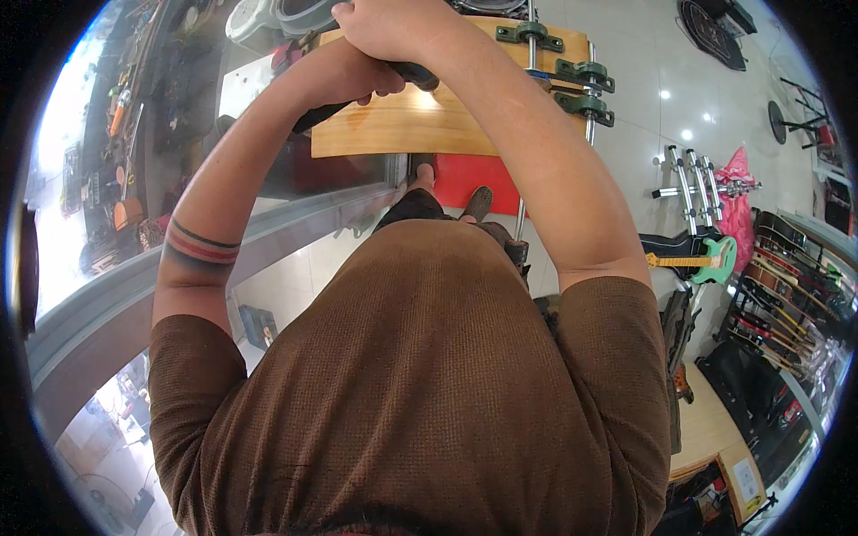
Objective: The person holds a power drill and uses it to drill holes into a wooden board mounted with clamps on a workbench, while another person assists by steadying the board.
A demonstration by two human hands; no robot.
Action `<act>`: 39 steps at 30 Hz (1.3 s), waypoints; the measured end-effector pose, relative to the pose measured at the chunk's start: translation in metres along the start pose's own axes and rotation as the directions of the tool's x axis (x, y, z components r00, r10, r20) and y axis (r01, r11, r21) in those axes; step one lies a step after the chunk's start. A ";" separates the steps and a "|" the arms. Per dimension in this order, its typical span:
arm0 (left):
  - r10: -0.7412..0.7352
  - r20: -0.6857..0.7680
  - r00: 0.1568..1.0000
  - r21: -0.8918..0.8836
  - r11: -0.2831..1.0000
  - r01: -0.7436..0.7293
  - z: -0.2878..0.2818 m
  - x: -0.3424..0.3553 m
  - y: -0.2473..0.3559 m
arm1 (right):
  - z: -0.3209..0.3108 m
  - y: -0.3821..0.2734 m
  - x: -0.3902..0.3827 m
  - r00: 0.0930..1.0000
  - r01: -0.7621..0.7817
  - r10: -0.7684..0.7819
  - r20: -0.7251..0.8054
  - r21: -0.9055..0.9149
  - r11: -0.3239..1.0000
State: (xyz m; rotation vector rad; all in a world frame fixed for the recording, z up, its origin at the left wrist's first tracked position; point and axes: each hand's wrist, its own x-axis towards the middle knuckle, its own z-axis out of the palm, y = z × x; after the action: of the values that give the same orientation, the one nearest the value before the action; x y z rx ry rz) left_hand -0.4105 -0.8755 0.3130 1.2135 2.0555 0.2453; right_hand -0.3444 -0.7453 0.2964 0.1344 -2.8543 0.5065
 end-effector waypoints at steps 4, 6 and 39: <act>-0.056 0.042 0.998 0.025 0.998 0.055 -0.003 -0.002 0.006 | 0.001 0.002 -0.003 0.999 0.045 -0.046 -0.027 -0.036 0.998; -0.050 0.034 0.998 0.023 0.999 0.049 -0.004 -0.004 0.007 | 0.000 0.000 -0.002 1.000 0.018 -0.018 -0.006 -0.003 1.000; -0.046 0.046 0.998 -0.005 0.999 0.046 -0.004 -0.004 0.006 | 0.006 0.002 -0.001 1.000 0.011 -0.012 -0.014 -0.017 1.000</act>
State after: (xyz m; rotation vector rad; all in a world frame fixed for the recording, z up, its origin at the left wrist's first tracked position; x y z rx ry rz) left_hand -0.4074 -0.8750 0.3209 1.1567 2.0387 0.1996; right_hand -0.3448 -0.7452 0.2894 0.1435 -2.8417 0.4786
